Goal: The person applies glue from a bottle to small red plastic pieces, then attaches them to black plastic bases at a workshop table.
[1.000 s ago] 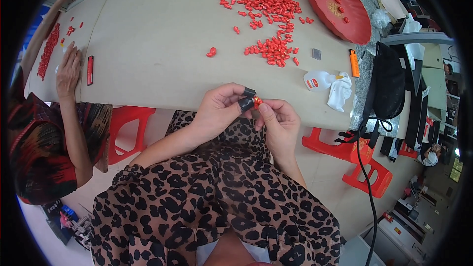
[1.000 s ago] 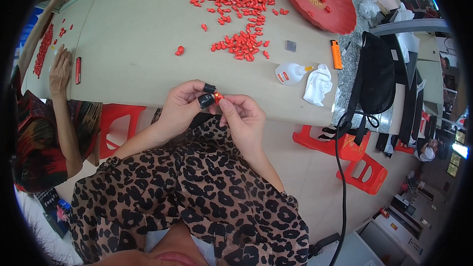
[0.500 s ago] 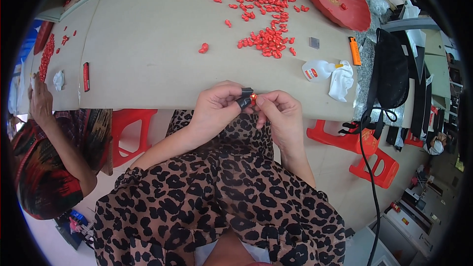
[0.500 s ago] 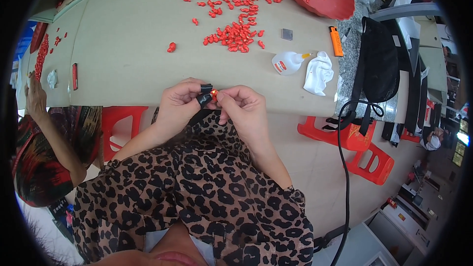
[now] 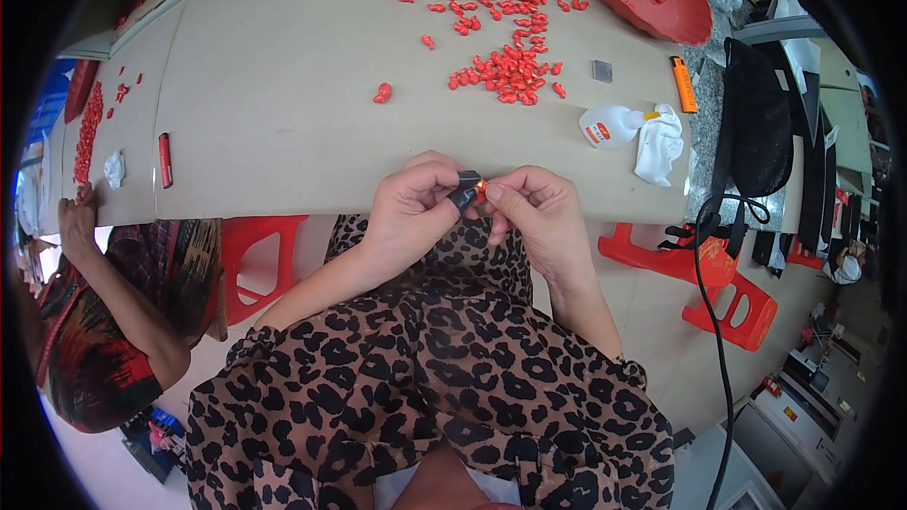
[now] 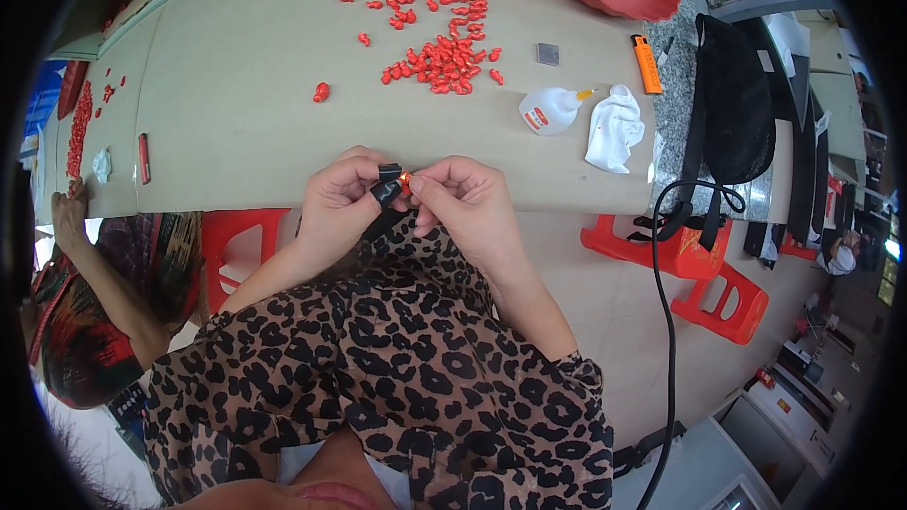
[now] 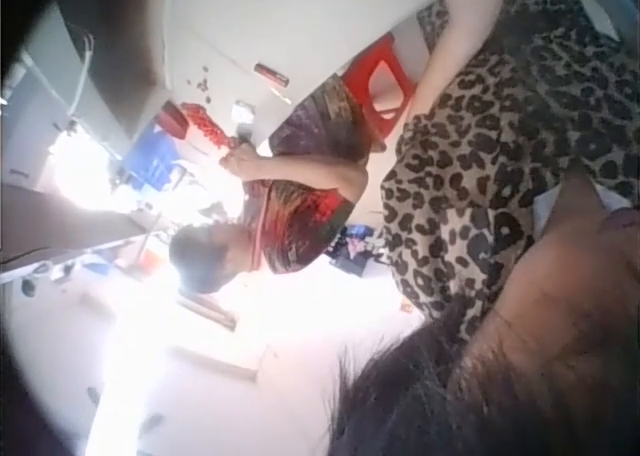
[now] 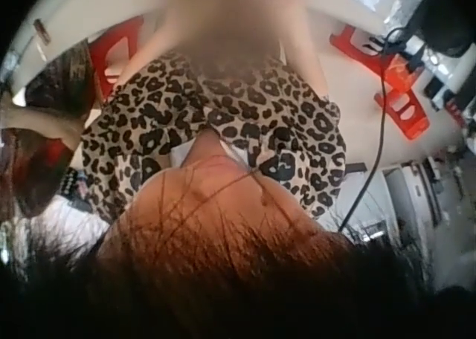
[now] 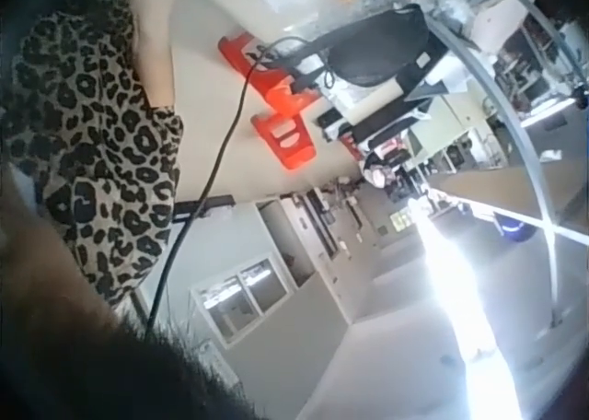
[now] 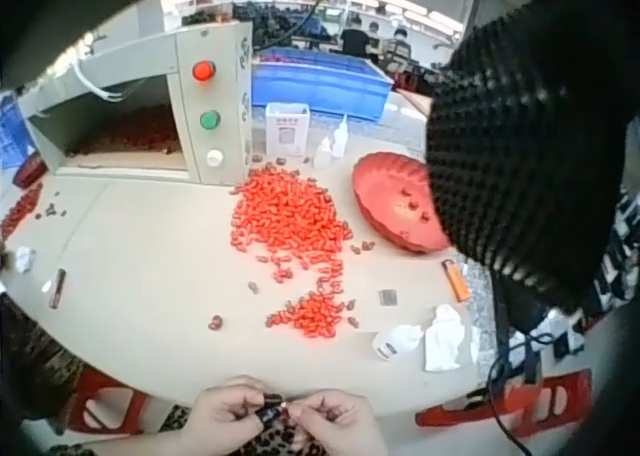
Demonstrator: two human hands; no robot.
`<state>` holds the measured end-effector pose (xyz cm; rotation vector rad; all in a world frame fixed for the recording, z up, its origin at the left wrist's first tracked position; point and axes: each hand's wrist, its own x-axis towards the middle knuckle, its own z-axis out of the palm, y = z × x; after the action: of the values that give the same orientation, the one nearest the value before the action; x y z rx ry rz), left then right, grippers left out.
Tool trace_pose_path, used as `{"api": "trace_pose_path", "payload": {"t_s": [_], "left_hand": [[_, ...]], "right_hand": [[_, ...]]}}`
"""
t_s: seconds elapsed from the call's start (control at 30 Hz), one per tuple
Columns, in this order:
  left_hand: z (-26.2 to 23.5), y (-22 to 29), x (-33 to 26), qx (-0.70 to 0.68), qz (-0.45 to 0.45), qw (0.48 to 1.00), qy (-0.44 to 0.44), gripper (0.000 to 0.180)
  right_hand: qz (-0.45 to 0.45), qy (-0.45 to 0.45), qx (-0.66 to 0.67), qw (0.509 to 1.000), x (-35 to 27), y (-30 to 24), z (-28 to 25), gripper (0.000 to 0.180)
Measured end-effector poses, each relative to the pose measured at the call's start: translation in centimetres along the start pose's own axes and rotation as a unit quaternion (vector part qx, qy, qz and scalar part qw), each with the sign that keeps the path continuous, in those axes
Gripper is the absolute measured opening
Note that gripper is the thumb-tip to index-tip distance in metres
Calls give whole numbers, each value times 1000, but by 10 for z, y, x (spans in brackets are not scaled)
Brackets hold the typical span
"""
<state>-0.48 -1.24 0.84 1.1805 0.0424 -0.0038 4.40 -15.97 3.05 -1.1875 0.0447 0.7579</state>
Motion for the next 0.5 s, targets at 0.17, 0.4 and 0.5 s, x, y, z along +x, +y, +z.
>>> {"api": "trace_pose_path", "payload": {"t_s": [0.17,0.4,0.5], "left_hand": [[-1,2,0,31,-14,999,-6,12],[-3,-1,0,60,-13,998,-2,12],[-3,-1,-1,61,-11,998,-1,12]], "right_hand": [[3,-5,-10,1000,0,-1,0,8],[13,4,-21,1000,0,0,1,7],[10,2,-17,1000,-1,-1,2,7]]}}
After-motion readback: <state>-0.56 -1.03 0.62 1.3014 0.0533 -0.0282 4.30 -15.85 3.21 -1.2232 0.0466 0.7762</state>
